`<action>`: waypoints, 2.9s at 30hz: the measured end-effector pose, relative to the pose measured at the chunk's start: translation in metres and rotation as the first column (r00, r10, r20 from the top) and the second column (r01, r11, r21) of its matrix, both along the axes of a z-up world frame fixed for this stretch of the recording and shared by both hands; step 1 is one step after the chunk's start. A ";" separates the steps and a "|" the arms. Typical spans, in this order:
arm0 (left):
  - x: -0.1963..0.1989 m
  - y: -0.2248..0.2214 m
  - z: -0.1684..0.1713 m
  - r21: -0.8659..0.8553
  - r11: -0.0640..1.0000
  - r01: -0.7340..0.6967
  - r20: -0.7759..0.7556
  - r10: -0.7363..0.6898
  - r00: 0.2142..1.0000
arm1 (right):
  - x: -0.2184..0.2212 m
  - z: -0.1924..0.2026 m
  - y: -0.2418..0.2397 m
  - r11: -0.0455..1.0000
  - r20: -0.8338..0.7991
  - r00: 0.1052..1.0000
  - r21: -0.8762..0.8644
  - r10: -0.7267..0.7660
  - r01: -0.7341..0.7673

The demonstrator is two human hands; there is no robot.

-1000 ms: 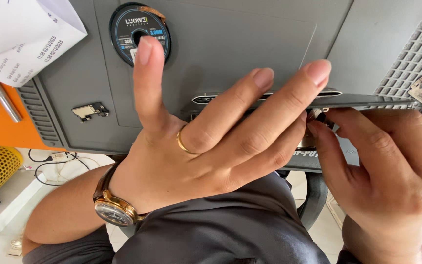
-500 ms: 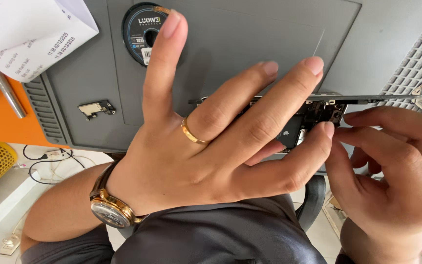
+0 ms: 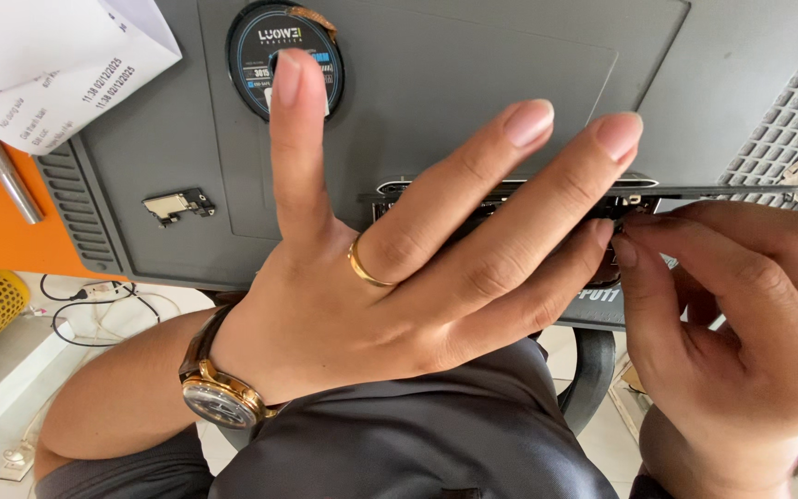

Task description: The person wipes the inside of a phone screen and uses a small screwdriver to work on internal components near the top of the phone chassis.

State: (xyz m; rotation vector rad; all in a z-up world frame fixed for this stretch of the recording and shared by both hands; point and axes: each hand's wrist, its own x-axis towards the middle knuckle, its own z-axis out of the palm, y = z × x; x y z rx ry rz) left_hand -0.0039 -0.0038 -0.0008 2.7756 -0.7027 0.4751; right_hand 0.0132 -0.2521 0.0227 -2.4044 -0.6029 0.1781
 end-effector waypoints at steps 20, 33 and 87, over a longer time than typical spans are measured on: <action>-0.016 -0.009 -0.014 0.097 0.991 -0.095 0.024 0.093 0.995 | -0.005 0.002 0.000 0.998 -0.053 0.996 -0.025 -0.066 0.065; -0.026 -0.018 -0.024 0.129 0.983 -0.131 0.030 0.128 0.991 | 0.000 -0.013 -0.016 0.986 0.171 0.975 -0.110 0.141 -0.124; -0.044 -0.039 -0.012 0.243 0.968 -0.064 -0.222 0.120 0.968 | 0.012 -0.004 -0.264 0.827 0.138 0.905 -0.368 -0.403 0.424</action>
